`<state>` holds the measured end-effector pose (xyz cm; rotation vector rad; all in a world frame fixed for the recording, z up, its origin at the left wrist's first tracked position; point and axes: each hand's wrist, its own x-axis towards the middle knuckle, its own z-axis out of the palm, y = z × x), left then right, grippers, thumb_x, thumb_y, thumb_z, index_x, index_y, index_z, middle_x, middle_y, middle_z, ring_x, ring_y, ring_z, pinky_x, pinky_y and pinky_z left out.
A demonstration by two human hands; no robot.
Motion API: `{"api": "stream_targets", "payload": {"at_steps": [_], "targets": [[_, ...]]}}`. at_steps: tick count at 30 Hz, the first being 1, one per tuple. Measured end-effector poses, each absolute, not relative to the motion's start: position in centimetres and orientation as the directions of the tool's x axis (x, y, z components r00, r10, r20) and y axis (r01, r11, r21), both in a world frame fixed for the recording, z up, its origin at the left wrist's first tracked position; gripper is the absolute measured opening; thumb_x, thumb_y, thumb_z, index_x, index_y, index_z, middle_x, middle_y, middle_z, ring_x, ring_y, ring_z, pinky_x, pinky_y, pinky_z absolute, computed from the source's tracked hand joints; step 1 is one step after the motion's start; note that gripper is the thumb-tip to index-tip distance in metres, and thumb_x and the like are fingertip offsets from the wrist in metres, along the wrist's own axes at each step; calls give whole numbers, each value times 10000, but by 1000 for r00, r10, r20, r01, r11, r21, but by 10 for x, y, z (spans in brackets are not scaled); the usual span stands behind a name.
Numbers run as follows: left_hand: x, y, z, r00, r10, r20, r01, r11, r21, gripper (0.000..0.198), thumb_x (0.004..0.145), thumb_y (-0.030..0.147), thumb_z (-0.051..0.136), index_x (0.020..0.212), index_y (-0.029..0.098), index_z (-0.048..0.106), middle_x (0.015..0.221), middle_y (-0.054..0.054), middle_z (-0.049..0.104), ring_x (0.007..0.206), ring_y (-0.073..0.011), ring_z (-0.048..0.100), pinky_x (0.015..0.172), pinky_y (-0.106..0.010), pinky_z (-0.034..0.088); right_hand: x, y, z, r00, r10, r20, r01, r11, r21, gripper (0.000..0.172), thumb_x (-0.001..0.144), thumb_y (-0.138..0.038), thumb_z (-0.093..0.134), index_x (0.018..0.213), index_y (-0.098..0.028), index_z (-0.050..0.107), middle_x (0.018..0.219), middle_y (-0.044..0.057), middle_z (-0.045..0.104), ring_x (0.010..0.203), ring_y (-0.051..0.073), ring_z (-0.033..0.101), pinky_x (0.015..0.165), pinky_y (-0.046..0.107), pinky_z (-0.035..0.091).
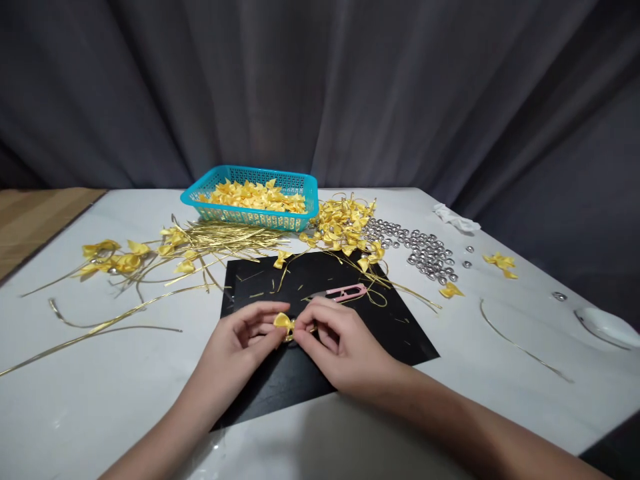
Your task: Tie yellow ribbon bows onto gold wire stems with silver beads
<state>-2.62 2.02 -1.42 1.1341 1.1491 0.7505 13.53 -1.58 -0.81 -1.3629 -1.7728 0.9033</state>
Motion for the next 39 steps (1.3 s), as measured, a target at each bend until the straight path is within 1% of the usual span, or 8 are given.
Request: {"api": "stream_targets", "payload": {"at_steps": [9, 14, 18, 20, 23, 25, 31, 39], "targets": [[-27, 19, -7, 306, 876, -374, 118, 354, 928, 216, 562, 317, 759, 679, 152, 683, 601, 19, 663, 604, -102, 552, 582, -178, 402, 135, -14, -20, -73, 976, 206, 564, 210, -799, 104, 823, -160, 526, 735, -147, 582, 713, -7, 498, 468, 44, 308, 453, 204, 247], [-26, 20, -6, 277, 864, -421, 133, 399, 907, 255, 528, 332, 763, 685, 141, 702, 621, -10, 698, 612, -112, 567, 575, -181, 398, 134, -16, -21, -99, 971, 215, 554, 234, -799, 109, 816, -162, 528, 732, -144, 595, 719, -1, 493, 475, 45, 320, 453, 202, 253], [-23, 21, -7, 203, 878, -434, 96, 423, 901, 235, 484, 306, 776, 639, 147, 699, 582, 11, 686, 568, -93, 557, 550, -169, 392, 133, -18, -14, 3, 971, 239, 506, 204, -838, 110, 810, -186, 520, 726, -144, 577, 693, -9, 457, 467, 48, 305, 449, 209, 242], [-22, 21, -7, 151, 887, -436, 72, 430, 900, 230, 462, 297, 784, 606, 149, 683, 564, 22, 677, 553, -85, 554, 546, -164, 394, 132, -19, -6, 3, 984, 177, 401, 161, -902, 111, 808, -213, 520, 728, -148, 560, 692, -13, 442, 477, 52, 310, 452, 210, 245], [-22, 19, -8, 131, 892, -433, 68, 428, 901, 242, 462, 306, 789, 605, 151, 670, 546, 28, 668, 535, -85, 551, 531, -166, 390, 133, -19, 4, -206, 973, -107, 209, -63, -976, 129, 811, -258, 532, 730, -157, 533, 628, -34, 409, 485, 60, 302, 445, 201, 229], [-22, 18, -8, 165, 885, -435, 81, 427, 901, 246, 472, 313, 789, 612, 150, 666, 536, 22, 668, 529, -88, 551, 526, -167, 386, 133, -18, 3, -254, 945, -206, 197, -158, -968, 129, 815, -248, 539, 723, -158, 527, 582, -51, 378, 474, 59, 275, 435, 196, 200], [-23, 19, -7, 213, 874, -436, 103, 424, 900, 218, 481, 298, 776, 607, 151, 678, 516, 31, 652, 520, -79, 528, 516, -161, 362, 132, -15, -14, -59, 992, 116, 479, 130, -868, 94, 792, -138, 556, 705, -146, 591, 725, -4, 480, 520, 54, 348, 476, 197, 263], [-23, 19, -4, 209, 871, -443, 127, 425, 896, 217, 466, 297, 764, 621, 148, 726, 570, 1, 687, 567, -103, 546, 556, -179, 396, 130, -14, -21, 24, 985, 173, 520, 136, -844, 118, 791, -113, 541, 682, -149, 569, 669, -2, 464, 585, 88, 395, 469, 192, 280]]}}
